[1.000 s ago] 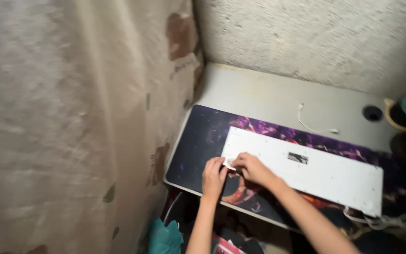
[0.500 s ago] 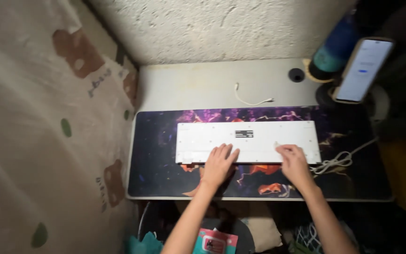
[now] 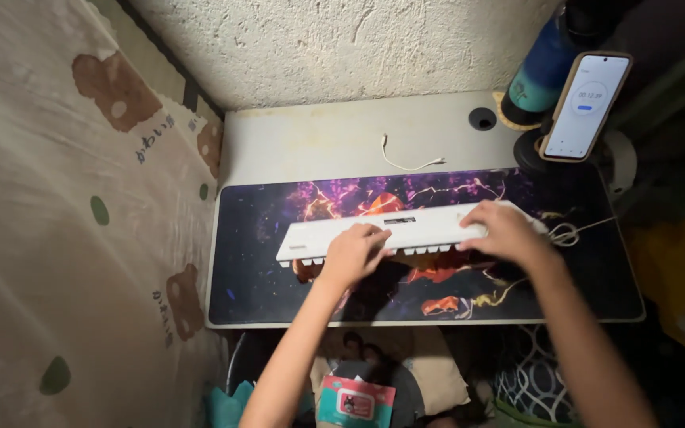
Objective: The person wipes a white keyboard with a white wipe, turning it over to clean the underside and then the top surface. They also wipe the attached cable and place the wipe on a nearby surface.
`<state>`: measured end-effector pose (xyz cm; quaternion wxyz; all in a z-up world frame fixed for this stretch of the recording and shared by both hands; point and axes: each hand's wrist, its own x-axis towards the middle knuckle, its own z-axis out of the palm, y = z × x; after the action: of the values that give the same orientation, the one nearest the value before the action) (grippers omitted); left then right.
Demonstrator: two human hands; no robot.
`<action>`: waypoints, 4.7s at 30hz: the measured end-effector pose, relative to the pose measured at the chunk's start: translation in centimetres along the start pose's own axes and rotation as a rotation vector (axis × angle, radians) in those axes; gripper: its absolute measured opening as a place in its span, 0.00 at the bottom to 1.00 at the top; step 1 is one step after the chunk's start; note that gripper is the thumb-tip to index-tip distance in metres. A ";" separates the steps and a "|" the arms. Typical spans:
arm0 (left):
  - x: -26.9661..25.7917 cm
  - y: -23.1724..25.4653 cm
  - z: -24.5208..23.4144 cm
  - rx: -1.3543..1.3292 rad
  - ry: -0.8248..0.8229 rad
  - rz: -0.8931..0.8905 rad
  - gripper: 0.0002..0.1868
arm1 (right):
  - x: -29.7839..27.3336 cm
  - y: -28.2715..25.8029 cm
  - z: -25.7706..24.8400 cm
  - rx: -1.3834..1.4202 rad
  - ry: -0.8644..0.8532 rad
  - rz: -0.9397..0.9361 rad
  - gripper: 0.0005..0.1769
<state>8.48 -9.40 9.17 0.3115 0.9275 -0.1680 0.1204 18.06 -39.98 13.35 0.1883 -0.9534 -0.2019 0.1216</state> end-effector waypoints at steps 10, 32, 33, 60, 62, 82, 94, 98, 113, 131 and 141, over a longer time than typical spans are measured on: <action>1.4 -1.4 0.2 0.008 -0.030 -0.102 0.18 | 2.7 0.3 -1.5 0.007 -0.148 -0.130 0.22; 11.6 -12.4 8.9 0.027 -0.483 -0.582 0.25 | 15.7 8.5 6.6 0.311 0.094 -0.015 0.12; 10.9 -13.1 9.9 0.056 -0.414 -0.508 0.27 | 16.3 9.1 7.8 0.324 0.248 -0.138 0.10; 1.3 -6.5 6.6 0.222 0.207 -0.486 0.38 | 15.1 -5.0 8.2 -0.180 -0.265 -0.614 0.06; 1.2 -6.7 6.5 0.203 0.208 -0.483 0.37 | 13.2 -5.0 8.9 -0.101 -0.129 -0.624 0.07; -8.4 -8.9 5.1 0.048 0.478 -0.724 0.39 | 19.8 -17.3 19.8 0.133 0.132 -0.573 0.10; -10.3 -10.7 6.7 -0.158 0.406 -0.685 0.32 | 13.3 -19.5 21.2 0.283 0.148 -0.574 0.16; -11.1 -10.6 5.3 -0.165 0.452 -0.715 0.31 | 11.8 -19.3 20.5 0.199 0.225 -0.707 0.25; -12.2 -8.9 1.9 -0.084 0.357 -0.714 0.46 | 11.4 -20.9 14.1 0.080 0.102 -0.665 0.24; -13.4 -9.3 2.2 0.024 0.330 -0.659 0.31 | 9.6 -12.7 19.7 0.158 0.283 -0.716 0.15; -10.5 -7.5 1.3 0.057 0.397 -0.609 0.28 | 5.0 -9.5 19.4 0.035 0.349 -0.699 0.27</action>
<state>1.95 -2.12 0.66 0.3336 0.9020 0.1828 0.2045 13.33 -23.75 -1.06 0.2662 -0.8302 -0.4772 -0.1105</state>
